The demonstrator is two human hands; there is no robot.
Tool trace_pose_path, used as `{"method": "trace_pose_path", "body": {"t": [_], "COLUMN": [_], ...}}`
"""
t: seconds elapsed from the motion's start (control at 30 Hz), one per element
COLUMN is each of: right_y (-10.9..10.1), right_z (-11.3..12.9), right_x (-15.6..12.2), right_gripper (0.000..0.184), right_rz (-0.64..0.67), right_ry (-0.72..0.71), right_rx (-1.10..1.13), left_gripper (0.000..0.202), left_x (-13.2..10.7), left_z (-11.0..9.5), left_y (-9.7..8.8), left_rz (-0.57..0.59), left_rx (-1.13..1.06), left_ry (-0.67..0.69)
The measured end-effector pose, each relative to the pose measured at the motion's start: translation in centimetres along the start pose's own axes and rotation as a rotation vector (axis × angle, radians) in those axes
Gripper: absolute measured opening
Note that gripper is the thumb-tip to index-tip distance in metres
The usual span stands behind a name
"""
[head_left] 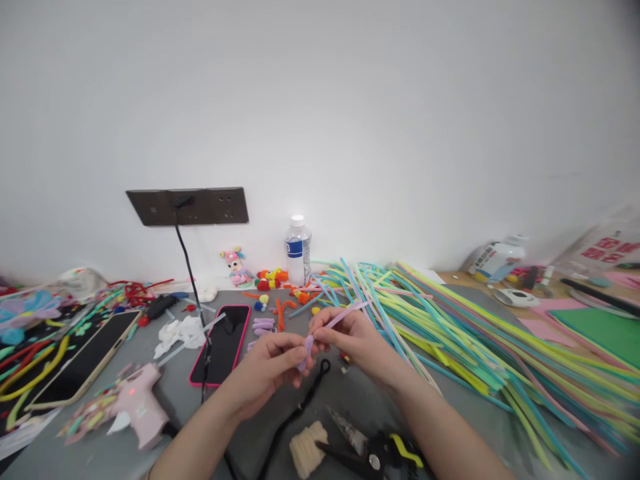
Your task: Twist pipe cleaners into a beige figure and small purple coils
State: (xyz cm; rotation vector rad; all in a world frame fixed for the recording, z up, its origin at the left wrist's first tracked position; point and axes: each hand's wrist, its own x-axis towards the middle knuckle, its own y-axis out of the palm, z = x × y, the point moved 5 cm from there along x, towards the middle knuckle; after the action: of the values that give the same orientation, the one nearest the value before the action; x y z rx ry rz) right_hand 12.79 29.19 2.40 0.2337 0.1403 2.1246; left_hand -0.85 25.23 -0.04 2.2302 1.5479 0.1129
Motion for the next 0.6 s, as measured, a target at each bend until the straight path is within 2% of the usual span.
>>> {"method": "trace_pose_path", "body": {"t": [0.2,0.4,0.5,0.6], "right_y": [0.6,0.3,0.2,0.2], "right_z": [0.5,0.8,-0.1,-1.0], "right_x": [0.0,-0.1,0.0,-0.1], "right_gripper": [0.028,0.024,0.027,0.028], "right_rz": [0.023,-0.031,-0.003,0.034], "right_ry": [-0.099,-0.181,-0.069,0.086], "right_rx": [-0.031,-0.184,-0.086,0.097], "left_gripper": [0.025,0.029,0.028,0.026], "left_x": [0.1,0.3,0.3,0.4], "left_z": [0.3,-0.2,-0.8,-1.4], "left_y": [-0.2,-0.5,-0.6,-0.4], "left_rz": [-0.001,-0.082,-0.098,-0.064], "left_rx": [-0.041,0.091,0.249,0.400], "left_ry": [-0.010,0.073,0.143,0.218]}}
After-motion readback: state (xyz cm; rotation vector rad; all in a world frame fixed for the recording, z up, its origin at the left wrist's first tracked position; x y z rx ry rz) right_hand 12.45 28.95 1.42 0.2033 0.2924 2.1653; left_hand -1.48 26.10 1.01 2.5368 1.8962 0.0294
